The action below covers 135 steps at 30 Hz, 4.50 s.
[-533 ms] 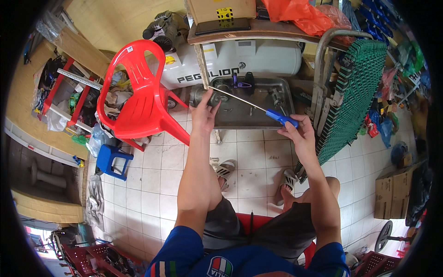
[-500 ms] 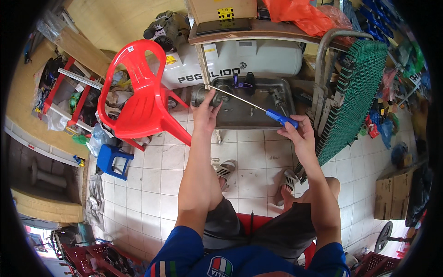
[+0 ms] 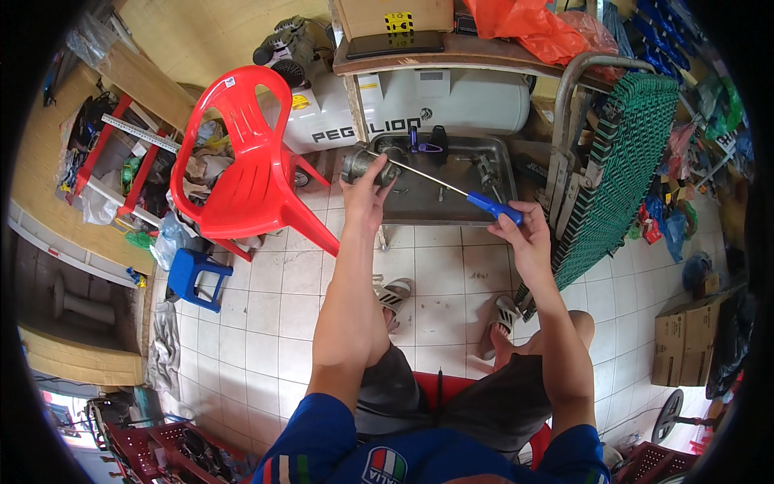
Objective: The person disassembles a metallic motor component by hand and using a screwdriver, removing screws and pulling apart the housing while seated.
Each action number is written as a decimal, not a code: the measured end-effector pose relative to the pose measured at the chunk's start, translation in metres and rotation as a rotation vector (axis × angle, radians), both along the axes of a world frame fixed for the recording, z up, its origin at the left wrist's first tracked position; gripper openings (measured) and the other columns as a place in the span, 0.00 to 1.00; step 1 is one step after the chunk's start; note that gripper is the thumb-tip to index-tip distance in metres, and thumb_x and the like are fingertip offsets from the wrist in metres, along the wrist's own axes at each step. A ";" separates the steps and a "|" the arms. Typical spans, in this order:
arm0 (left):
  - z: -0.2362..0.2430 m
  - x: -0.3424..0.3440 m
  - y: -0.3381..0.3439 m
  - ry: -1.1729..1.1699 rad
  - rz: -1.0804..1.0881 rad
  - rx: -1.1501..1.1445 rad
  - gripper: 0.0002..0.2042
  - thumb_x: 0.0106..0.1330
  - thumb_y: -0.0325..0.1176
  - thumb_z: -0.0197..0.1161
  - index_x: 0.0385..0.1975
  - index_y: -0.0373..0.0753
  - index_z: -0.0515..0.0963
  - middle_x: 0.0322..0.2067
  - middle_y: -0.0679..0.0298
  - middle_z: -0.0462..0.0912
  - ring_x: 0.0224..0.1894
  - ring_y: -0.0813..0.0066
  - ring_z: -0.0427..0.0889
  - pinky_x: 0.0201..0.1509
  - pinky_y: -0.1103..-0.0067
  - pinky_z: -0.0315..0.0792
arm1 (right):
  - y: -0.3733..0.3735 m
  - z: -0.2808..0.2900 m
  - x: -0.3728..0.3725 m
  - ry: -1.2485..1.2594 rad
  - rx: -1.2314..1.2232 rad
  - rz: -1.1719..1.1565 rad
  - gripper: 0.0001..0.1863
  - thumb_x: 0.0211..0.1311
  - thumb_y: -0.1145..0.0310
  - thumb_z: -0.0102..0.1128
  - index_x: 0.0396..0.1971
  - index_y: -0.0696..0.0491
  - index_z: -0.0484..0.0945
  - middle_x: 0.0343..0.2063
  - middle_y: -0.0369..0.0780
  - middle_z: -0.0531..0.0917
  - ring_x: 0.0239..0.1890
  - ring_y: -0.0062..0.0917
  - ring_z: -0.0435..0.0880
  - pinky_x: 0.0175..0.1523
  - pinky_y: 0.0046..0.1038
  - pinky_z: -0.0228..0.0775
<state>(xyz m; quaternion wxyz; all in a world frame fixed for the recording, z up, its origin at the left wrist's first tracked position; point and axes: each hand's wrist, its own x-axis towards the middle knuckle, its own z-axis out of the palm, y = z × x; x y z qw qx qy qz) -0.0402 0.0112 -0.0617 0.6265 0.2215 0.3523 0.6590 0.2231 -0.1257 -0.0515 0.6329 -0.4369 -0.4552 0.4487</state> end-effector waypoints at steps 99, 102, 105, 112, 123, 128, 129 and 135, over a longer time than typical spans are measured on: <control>-0.002 0.000 0.000 0.015 -0.087 -0.013 0.36 0.55 0.26 0.76 0.57 0.45 0.57 0.52 0.59 0.76 0.49 0.65 0.82 0.53 0.63 0.81 | -0.005 0.003 -0.004 -0.270 0.191 -0.084 0.15 0.68 0.76 0.60 0.49 0.61 0.67 0.45 0.45 0.79 0.45 0.25 0.84 0.50 0.22 0.76; 0.000 0.002 -0.002 0.064 -0.049 -0.030 0.37 0.53 0.27 0.77 0.57 0.44 0.55 0.52 0.58 0.75 0.49 0.65 0.81 0.51 0.64 0.81 | -0.010 0.013 -0.011 -0.629 0.367 -0.197 0.13 0.68 0.72 0.61 0.45 0.60 0.68 0.43 0.44 0.79 0.41 0.24 0.83 0.47 0.21 0.76; -0.001 0.001 -0.003 0.160 -0.040 -0.022 0.39 0.52 0.28 0.78 0.57 0.44 0.55 0.52 0.58 0.74 0.49 0.65 0.81 0.50 0.64 0.81 | -0.013 0.022 -0.016 -0.712 0.305 -0.271 0.14 0.72 0.62 0.57 0.40 0.59 0.69 0.30 0.41 0.78 0.25 0.21 0.79 0.33 0.21 0.75; -0.004 0.003 -0.001 0.265 -0.004 0.041 0.39 0.50 0.29 0.79 0.57 0.43 0.55 0.51 0.58 0.73 0.50 0.65 0.80 0.50 0.63 0.81 | -0.011 0.001 -0.007 0.056 -0.495 0.026 0.26 0.73 0.42 0.47 0.33 0.53 0.70 0.17 0.33 0.71 0.13 0.17 0.67 0.18 0.23 0.62; 0.003 -0.002 -0.004 0.104 0.030 -0.045 0.32 0.56 0.26 0.75 0.56 0.45 0.60 0.49 0.61 0.77 0.48 0.65 0.82 0.54 0.62 0.80 | -0.011 0.021 -0.010 -0.952 0.387 -0.193 0.16 0.71 0.64 0.56 0.52 0.56 0.71 0.45 0.46 0.75 0.41 0.32 0.79 0.41 0.28 0.74; 0.000 -0.001 -0.002 0.224 0.015 -0.001 0.34 0.54 0.26 0.76 0.56 0.45 0.59 0.50 0.61 0.76 0.48 0.67 0.82 0.52 0.64 0.80 | -0.005 -0.005 -0.011 -0.186 -0.350 -0.049 0.14 0.72 0.63 0.57 0.50 0.55 0.71 0.33 0.42 0.78 0.21 0.19 0.73 0.25 0.22 0.64; 0.000 0.002 -0.003 0.229 -0.002 0.014 0.37 0.53 0.27 0.77 0.57 0.44 0.56 0.51 0.60 0.74 0.49 0.67 0.81 0.51 0.65 0.80 | -0.004 -0.007 -0.007 0.029 -0.534 0.022 0.14 0.72 0.64 0.58 0.49 0.55 0.71 0.32 0.41 0.77 0.18 0.15 0.70 0.21 0.19 0.60; 0.005 0.008 -0.006 0.227 0.020 0.018 0.41 0.51 0.28 0.79 0.58 0.43 0.54 0.52 0.58 0.72 0.49 0.68 0.80 0.50 0.65 0.80 | -0.009 -0.012 -0.002 -0.179 -0.362 0.129 0.17 0.67 0.70 0.62 0.51 0.51 0.66 0.31 0.36 0.74 0.17 0.12 0.68 0.18 0.18 0.57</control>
